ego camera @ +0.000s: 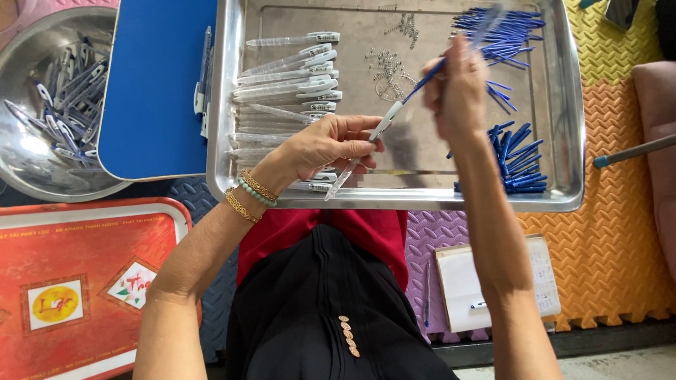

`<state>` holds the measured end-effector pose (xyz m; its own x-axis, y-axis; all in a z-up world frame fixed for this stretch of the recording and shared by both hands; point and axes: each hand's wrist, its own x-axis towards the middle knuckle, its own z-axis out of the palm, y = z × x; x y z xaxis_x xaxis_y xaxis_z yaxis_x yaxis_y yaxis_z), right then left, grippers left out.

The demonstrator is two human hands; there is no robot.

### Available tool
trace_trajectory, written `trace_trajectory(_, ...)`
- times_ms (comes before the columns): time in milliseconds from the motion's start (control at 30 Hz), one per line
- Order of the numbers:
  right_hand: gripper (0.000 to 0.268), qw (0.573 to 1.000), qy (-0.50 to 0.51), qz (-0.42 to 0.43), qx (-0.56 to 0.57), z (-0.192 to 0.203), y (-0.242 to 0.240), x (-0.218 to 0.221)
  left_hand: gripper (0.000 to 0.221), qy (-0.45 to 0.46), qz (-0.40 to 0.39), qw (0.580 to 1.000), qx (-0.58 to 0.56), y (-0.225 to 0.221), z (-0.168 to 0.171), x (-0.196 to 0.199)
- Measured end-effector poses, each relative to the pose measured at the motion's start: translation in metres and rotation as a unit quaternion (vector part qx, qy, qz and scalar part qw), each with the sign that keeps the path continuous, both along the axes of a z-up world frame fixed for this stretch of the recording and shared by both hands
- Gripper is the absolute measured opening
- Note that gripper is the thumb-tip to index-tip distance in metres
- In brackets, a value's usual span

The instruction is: The person assembles ballpoint pens by hand, taking white pen barrels from a large metal bowl, inserting blue ink cartridges, and attaching blue caps.

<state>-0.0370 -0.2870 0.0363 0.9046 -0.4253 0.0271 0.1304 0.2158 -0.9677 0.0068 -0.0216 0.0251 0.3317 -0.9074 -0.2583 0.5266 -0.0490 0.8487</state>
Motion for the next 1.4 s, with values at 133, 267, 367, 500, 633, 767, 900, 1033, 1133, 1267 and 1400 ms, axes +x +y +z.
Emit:
trace_trajectory(133,0.027,0.994,0.046,-0.098,-0.033,0.023,-0.049,-0.027,0.073,0.003,-0.017,1.000,0.027,0.001,0.013,0.001)
trace_trajectory(267,0.018,0.967,0.095,-0.110,-0.209,0.030,-0.083,-0.076,0.069,0.008,-0.030,0.997,0.068,0.000,0.013,0.008)
trace_trajectory(367,0.024,0.885,0.199,-0.056,-0.417,0.008,-0.106,-0.105,0.065,0.002,-0.036,0.994,0.100,-0.003,0.015,0.012)
trace_trajectory(500,0.047,0.771,0.281,-0.041,-0.570,0.013,-0.082,-0.117,0.062,0.008,-0.026,0.992,0.126,-0.007,0.009,0.021)
trace_trajectory(633,0.034,0.880,0.129,-0.034,-0.455,0.000,-0.044,-0.084,0.067,0.012,-0.019,0.991,0.134,-0.012,0.022,0.021)
trace_trajectory(767,0.037,0.968,0.219,0.119,-0.008,0.005,-0.002,-0.036,0.065,0.023,-0.040,0.992,0.117,-0.021,0.029,0.023)
trace_trajectory(900,0.015,0.970,0.240,-0.005,0.045,0.004,-0.019,-0.008,0.060,0.027,-0.050,0.992,0.116,-0.023,0.031,0.032)
trace_trajectory(1033,0.014,0.980,0.168,-0.088,0.054,-0.027,-0.105,0.008,0.045,-0.069,-0.052,0.979,0.183,-0.035,0.055,0.044)
trace_trajectory(1133,0.016,0.973,0.182,-0.134,0.040,-0.028,-0.133,0.007,0.044,-0.255,-0.069,0.926,0.271,-0.056,0.058,0.062)
trace_trajectory(1267,0.019,0.971,0.208,-0.114,-0.041,-0.028,-0.138,-0.005,0.011,-0.605,-0.092,0.670,0.419,-0.097,0.050,0.074)
trace_trajectory(1400,0.014,0.963,0.219,-0.114,-0.112,-0.033,-0.144,-0.015,0.011,-0.785,-0.093,0.442,0.425,-0.136,0.014,0.086)
